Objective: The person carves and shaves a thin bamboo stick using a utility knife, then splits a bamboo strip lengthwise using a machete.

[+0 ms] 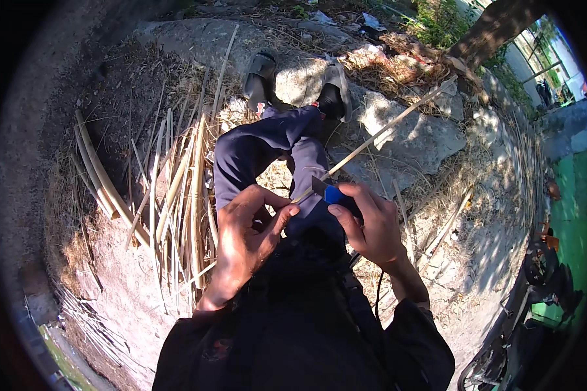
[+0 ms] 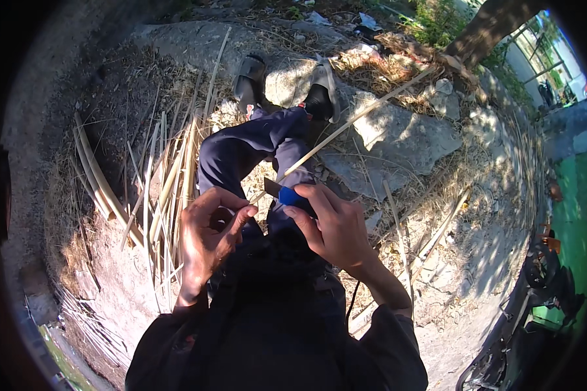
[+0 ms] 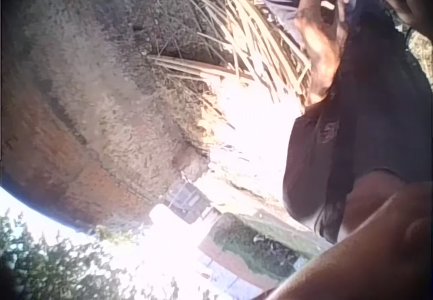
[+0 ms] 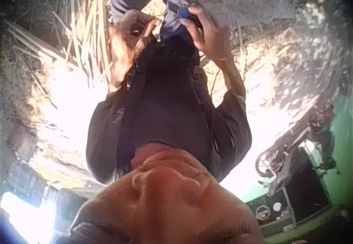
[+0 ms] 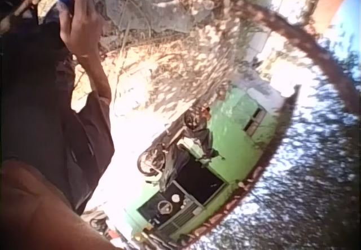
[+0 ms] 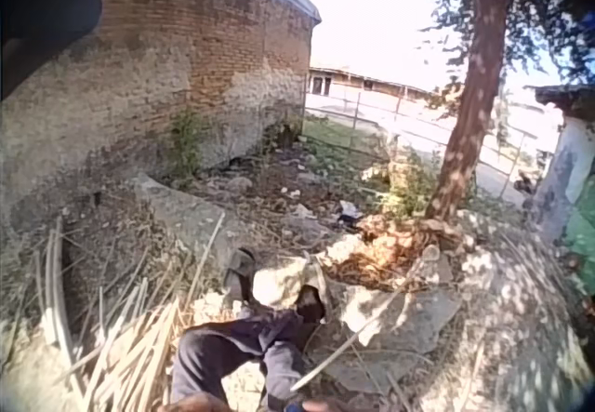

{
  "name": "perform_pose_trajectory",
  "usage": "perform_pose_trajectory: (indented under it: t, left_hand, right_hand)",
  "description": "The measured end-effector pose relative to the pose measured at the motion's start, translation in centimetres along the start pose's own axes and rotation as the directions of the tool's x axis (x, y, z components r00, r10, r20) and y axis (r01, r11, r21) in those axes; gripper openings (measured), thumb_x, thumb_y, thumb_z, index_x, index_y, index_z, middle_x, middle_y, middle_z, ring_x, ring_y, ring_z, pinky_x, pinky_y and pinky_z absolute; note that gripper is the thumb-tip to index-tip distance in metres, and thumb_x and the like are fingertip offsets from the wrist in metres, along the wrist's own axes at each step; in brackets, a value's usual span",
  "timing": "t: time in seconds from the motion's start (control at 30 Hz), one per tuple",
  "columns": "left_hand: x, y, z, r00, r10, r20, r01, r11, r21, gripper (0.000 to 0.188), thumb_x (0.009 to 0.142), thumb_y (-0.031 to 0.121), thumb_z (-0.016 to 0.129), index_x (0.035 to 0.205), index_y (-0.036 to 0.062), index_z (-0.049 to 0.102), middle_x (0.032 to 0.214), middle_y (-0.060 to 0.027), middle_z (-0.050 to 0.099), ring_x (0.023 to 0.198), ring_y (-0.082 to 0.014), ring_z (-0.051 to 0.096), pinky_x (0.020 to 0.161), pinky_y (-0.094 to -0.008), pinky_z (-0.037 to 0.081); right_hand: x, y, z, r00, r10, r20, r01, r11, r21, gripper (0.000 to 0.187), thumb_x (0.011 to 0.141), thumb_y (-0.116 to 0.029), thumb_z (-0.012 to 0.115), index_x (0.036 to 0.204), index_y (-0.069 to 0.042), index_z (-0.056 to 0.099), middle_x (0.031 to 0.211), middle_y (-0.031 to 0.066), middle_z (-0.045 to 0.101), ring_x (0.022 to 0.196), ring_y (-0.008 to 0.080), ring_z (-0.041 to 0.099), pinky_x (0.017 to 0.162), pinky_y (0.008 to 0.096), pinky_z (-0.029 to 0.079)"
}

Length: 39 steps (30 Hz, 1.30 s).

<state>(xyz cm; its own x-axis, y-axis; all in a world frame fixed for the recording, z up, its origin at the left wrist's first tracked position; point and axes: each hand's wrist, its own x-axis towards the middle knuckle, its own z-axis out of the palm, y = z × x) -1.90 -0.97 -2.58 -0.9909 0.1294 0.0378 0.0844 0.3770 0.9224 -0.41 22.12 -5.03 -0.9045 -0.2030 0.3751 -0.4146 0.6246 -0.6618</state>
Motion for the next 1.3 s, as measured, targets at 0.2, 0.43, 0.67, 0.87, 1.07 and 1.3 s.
perform_pose_trajectory:
  t: [0.2, 0.43, 0.67, 0.87, 1.07, 1.3]
  left_hand:
    - [-0.3, 0.1, 0.0, 0.993, -0.111, 0.027, 0.114, 0.978, -0.173, 0.01, 0.092, 0.002, 0.08, 0.091, -0.0039, 0.072, 0.073, -0.0062, 0.067, 0.049, -0.0066, 0.061, 0.045, -0.0232, 0.043]
    - [-0.5, 0.3, -0.1, 0.997, -0.069, 0.033, 0.074, 0.978, -0.193, 0.009, 0.094, 0.001, 0.078, 0.092, -0.0038, 0.071, 0.074, -0.0061, 0.067, 0.049, -0.0067, 0.063, 0.042, -0.0228, 0.043]
    - [-0.6, 0.9, 0.0, 0.992, -0.103, 0.076, 0.119, 0.961, -0.25, 0.009, 0.096, 0.002, 0.076, 0.096, -0.0044, 0.069, 0.077, -0.0062, 0.067, 0.05, -0.0063, 0.063, 0.042, -0.0216, 0.042]
    - [-0.8, 1.0, 0.0, 0.978, -0.156, 0.137, 0.189, 0.942, -0.279, 0.01, 0.098, 0.003, 0.075, 0.097, -0.0045, 0.069, 0.079, -0.0052, 0.067, 0.05, -0.0044, 0.06, 0.042, -0.0214, 0.042]
    - [-0.9, 0.3, -0.2, 0.995, 0.009, 0.104, 0.01, 0.984, -0.175, 0.01, 0.096, 0.004, 0.077, 0.092, -0.0027, 0.072, 0.08, -0.0041, 0.067, 0.054, -0.0026, 0.056, 0.048, -0.0213, 0.036]
    - [-1.2, -0.1, -0.1, 0.988, 0.147, 0.036, -0.136, 0.967, -0.217, 0.009, 0.093, 0.003, 0.08, 0.09, -0.0021, 0.073, 0.08, -0.0038, 0.066, 0.056, -0.0018, 0.053, 0.048, -0.0222, 0.033]
  right_hand:
    - [0.3, -0.5, 1.0, 0.996, -0.088, -0.017, 0.087, 0.995, -0.046, 0.031, 0.095, -0.021, 0.079, 0.117, -0.006, 0.062, 0.089, 0.009, 0.069, 0.067, 0.0305, 0.072, 0.055, 0.0385, 0.054]
    - [-0.1, -0.4, 1.1, 0.99, -0.144, 0.0, 0.144, 0.989, 0.021, 0.031, 0.093, -0.02, 0.081, 0.113, -0.004, 0.063, 0.089, 0.0091, 0.07, 0.067, 0.0291, 0.071, 0.056, 0.0383, 0.055]
    - [-0.1, -0.4, 1.6, 0.991, -0.13, -0.013, 0.13, 0.991, 0.026, 0.032, 0.092, -0.02, 0.081, 0.113, -0.004, 0.063, 0.089, 0.0092, 0.07, 0.067, 0.0291, 0.071, 0.056, 0.0382, 0.055]
    - [-0.3, 0.1, 1.5, 0.99, -0.138, -0.034, 0.138, 0.99, 0.012, 0.032, 0.092, -0.019, 0.081, 0.114, -0.004, 0.064, 0.088, 0.0095, 0.069, 0.065, 0.0294, 0.07, 0.055, 0.0384, 0.054]
    - [-0.2, 0.6, 1.0, 0.981, -0.154, -0.118, 0.158, 0.987, 0.026, 0.031, 0.093, -0.016, 0.079, 0.115, -0.001, 0.063, 0.085, 0.0119, 0.067, 0.064, 0.0308, 0.07, 0.054, 0.0383, 0.054]
    - [0.2, 0.8, -0.2, 0.966, -0.168, -0.196, 0.178, 0.983, 0.034, 0.027, 0.095, -0.015, 0.077, 0.112, 0.003, 0.065, 0.091, 0.0164, 0.072, 0.069, 0.031, 0.072, 0.057, 0.0358, 0.055]
